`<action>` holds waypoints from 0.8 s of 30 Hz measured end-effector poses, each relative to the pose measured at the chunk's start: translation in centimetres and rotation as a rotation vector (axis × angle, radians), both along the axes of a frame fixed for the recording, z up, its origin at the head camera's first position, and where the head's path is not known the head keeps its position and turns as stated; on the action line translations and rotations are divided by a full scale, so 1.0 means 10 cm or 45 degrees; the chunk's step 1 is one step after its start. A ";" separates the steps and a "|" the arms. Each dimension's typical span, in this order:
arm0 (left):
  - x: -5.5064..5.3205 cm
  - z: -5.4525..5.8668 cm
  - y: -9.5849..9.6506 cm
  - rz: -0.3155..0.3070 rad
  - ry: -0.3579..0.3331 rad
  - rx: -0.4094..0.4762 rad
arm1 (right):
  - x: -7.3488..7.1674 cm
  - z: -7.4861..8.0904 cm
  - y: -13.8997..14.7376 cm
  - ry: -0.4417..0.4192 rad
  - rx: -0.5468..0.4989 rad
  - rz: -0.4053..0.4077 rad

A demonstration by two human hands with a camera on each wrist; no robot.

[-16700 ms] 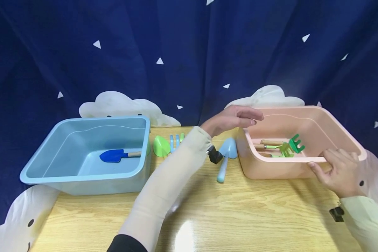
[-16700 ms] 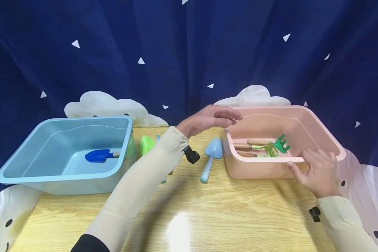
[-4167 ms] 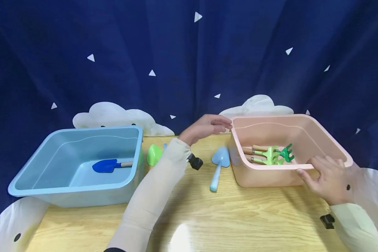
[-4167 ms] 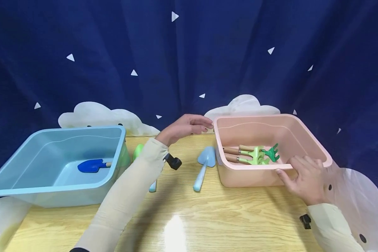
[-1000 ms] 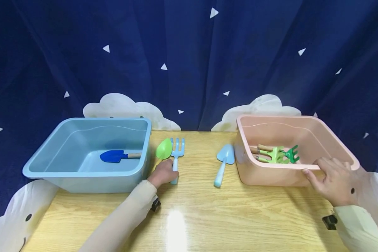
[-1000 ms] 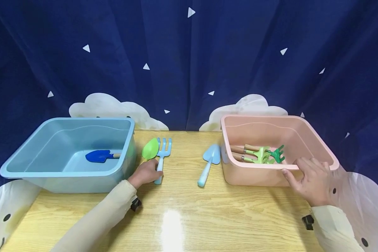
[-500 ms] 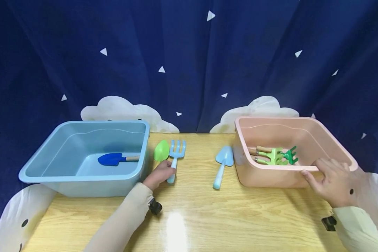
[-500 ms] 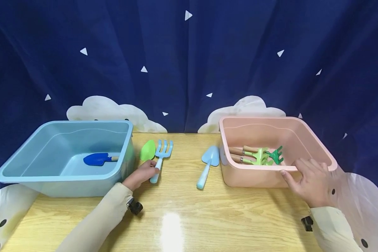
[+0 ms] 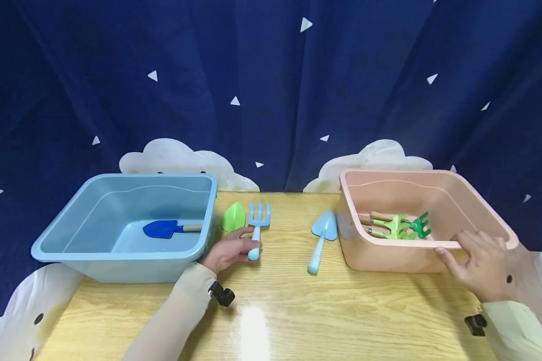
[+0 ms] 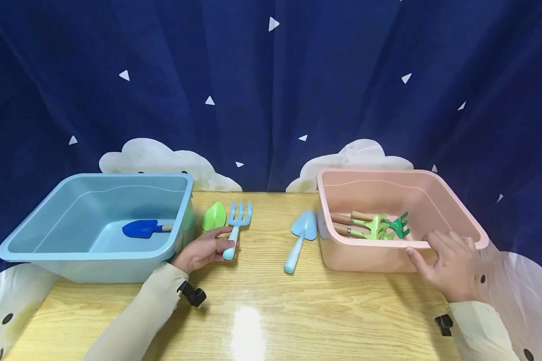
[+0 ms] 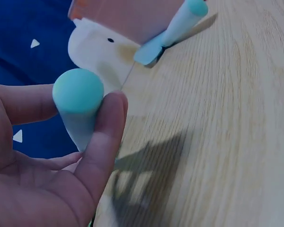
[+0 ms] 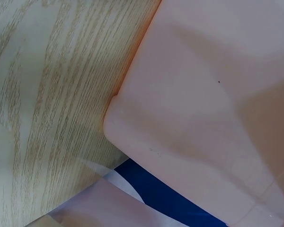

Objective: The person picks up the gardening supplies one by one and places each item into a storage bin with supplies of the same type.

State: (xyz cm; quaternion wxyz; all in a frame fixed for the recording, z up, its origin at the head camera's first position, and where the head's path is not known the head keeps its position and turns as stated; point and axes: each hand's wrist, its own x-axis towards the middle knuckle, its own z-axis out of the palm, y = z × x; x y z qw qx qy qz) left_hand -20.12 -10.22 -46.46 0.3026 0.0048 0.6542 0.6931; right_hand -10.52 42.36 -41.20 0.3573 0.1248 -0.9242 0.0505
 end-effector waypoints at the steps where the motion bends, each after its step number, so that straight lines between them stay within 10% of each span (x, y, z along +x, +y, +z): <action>1: 0.00 0.00 -0.01 -0.016 -0.005 0.025 | 0.00 -0.01 0.00 0.003 -0.008 0.005; 24: 0.00 -0.05 0.11 -0.124 -0.039 0.211 | -0.01 0.00 0.00 -0.030 -0.049 0.002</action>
